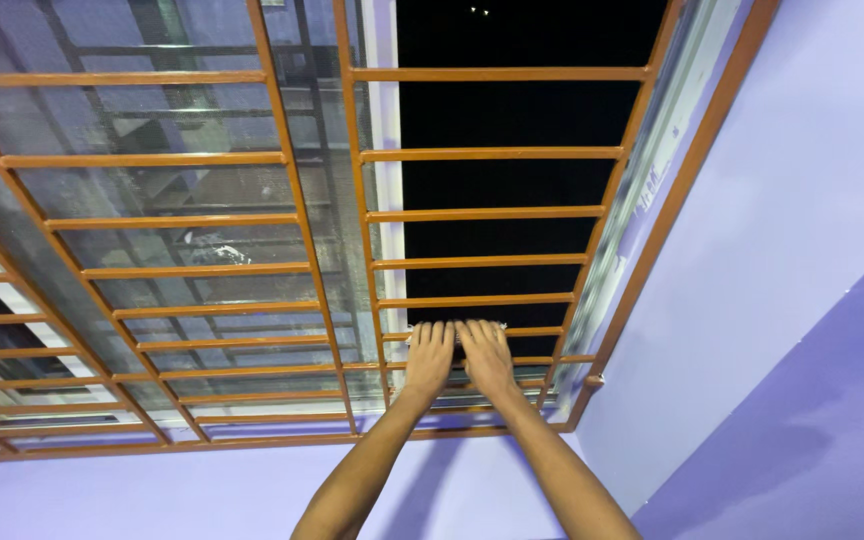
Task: The person cleans window grills by wiping the grill bars and window frame with a cloth.
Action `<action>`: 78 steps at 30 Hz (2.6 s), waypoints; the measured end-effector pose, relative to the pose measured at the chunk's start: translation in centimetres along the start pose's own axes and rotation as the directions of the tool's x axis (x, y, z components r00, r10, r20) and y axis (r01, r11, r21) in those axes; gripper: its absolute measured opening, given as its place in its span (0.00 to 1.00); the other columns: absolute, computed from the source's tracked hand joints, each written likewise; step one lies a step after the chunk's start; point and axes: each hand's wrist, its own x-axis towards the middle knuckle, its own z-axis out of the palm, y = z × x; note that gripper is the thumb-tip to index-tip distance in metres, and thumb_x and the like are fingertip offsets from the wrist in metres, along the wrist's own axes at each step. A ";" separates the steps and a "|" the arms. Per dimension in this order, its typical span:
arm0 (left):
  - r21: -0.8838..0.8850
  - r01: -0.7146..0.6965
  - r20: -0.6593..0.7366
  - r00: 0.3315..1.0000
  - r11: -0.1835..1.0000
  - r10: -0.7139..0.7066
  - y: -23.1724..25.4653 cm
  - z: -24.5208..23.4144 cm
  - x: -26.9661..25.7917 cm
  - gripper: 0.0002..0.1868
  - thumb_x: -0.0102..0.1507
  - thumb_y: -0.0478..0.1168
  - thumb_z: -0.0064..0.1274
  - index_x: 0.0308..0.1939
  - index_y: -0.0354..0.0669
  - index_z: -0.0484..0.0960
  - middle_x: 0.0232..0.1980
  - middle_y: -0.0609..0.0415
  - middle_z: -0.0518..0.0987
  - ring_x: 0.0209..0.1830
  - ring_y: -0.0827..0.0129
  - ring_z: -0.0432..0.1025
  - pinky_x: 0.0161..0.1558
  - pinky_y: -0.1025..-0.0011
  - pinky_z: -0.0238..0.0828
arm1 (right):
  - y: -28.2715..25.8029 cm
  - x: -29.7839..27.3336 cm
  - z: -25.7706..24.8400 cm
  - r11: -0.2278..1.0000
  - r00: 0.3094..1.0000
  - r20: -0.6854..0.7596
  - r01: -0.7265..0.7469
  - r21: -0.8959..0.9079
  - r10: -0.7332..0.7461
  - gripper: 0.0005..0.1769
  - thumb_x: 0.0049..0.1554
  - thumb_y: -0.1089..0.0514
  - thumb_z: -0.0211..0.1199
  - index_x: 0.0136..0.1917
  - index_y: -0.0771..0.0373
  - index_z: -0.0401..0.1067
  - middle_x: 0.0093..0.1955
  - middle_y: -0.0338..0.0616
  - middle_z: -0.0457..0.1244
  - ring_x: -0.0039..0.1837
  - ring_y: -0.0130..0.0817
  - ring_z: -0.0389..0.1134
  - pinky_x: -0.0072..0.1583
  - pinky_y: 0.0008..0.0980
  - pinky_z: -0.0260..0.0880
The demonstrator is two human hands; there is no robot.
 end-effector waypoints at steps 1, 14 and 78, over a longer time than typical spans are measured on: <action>-0.034 -0.015 0.016 1.000 0.999 0.016 1.4 0.5 1.0 0.25 0.60 0.37 0.47 0.61 0.33 0.74 0.52 0.44 0.75 0.57 0.51 0.68 0.66 0.55 0.60 | 1.2 -0.4 -0.6 0.999 1.000 -0.013 -0.028 -0.034 0.027 0.36 0.43 0.72 0.63 0.67 0.67 0.67 0.64 0.52 0.63 0.69 0.48 0.61 0.74 0.49 0.54; -0.385 -0.216 -0.235 0.963 0.897 0.131 7.8 -0.8 3.6 0.22 0.60 0.33 0.49 0.58 0.29 0.75 0.58 0.42 0.77 0.61 0.52 0.70 0.64 0.57 0.65 | 5.7 -4.2 -3.8 0.990 0.948 -0.285 -0.140 0.030 0.143 0.27 0.49 0.72 0.55 0.63 0.68 0.72 0.64 0.54 0.66 0.70 0.52 0.63 0.74 0.50 0.58; -0.027 -0.191 -0.356 0.919 0.981 0.170 3.7 -8.4 14.7 0.24 0.64 0.38 0.48 0.64 0.33 0.74 0.59 0.45 0.76 0.61 0.56 0.70 0.69 0.60 0.61 | 4.7 8.0 -9.2 0.954 0.894 -0.418 -0.251 -0.163 0.164 0.25 0.53 0.67 0.57 0.64 0.66 0.68 0.65 0.54 0.61 0.73 0.55 0.56 0.76 0.66 0.42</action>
